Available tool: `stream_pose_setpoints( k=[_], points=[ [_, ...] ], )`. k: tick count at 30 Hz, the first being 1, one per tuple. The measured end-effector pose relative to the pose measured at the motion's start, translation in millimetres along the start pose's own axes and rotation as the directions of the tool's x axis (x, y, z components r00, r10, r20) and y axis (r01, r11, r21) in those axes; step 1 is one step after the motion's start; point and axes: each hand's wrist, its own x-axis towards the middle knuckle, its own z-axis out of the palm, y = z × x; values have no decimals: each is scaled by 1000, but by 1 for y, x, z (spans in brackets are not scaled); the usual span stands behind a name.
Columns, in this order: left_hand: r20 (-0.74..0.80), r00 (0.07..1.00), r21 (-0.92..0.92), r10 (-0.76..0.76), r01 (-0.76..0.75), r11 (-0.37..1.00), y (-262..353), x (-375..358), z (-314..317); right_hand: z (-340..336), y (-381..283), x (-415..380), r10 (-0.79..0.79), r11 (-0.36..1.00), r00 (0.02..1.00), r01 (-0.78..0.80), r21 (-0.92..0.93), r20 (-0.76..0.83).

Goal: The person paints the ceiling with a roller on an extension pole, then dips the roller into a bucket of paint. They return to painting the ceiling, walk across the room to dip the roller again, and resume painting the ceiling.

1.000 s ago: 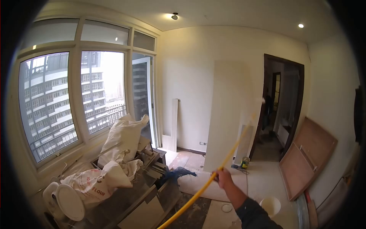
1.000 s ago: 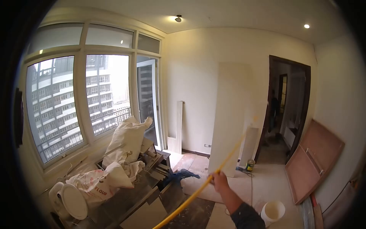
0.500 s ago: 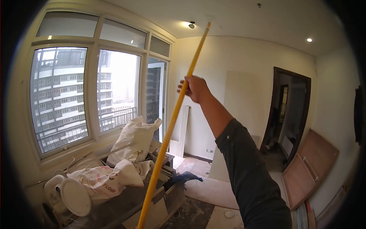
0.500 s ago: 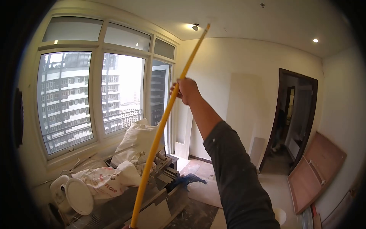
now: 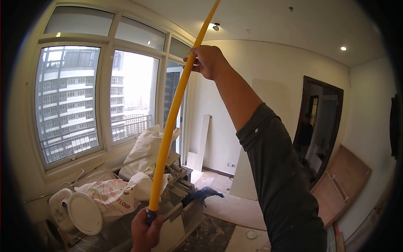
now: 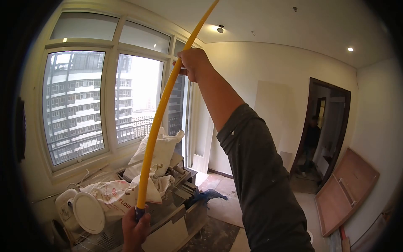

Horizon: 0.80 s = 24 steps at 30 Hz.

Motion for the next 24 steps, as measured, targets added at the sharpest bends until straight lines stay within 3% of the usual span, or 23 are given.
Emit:
stream_pose_setpoints(
  k=[1, 8, 13, 18, 24],
  points=[
    [4, 1000, 58, 30, -30, 998, -2, 8, 1, 1, -1, -1, 2, 1000, 1000, -2, 4, -1],
    [53, 998, -49, 39, -36, 998, 9, 45, 31, -17, 12, -1, 46, 999, 999, -46, -22, -2],
    [34, 999, -98, 20, -16, 995, 24, 74, 78, -49, 40, -2, 110, 994, 994, -110, 7, 28],
    [125, 989, -102, 77, -64, 993, 23, 122, 120, -83, 75, 10, 183, 983, 981, -183, 1, 66],
    [141, 989, -110, 54, -38, 993, 20, 175, 183, -126, 110, 27, 238, 971, 971, -238, -16, 25]
  ],
)
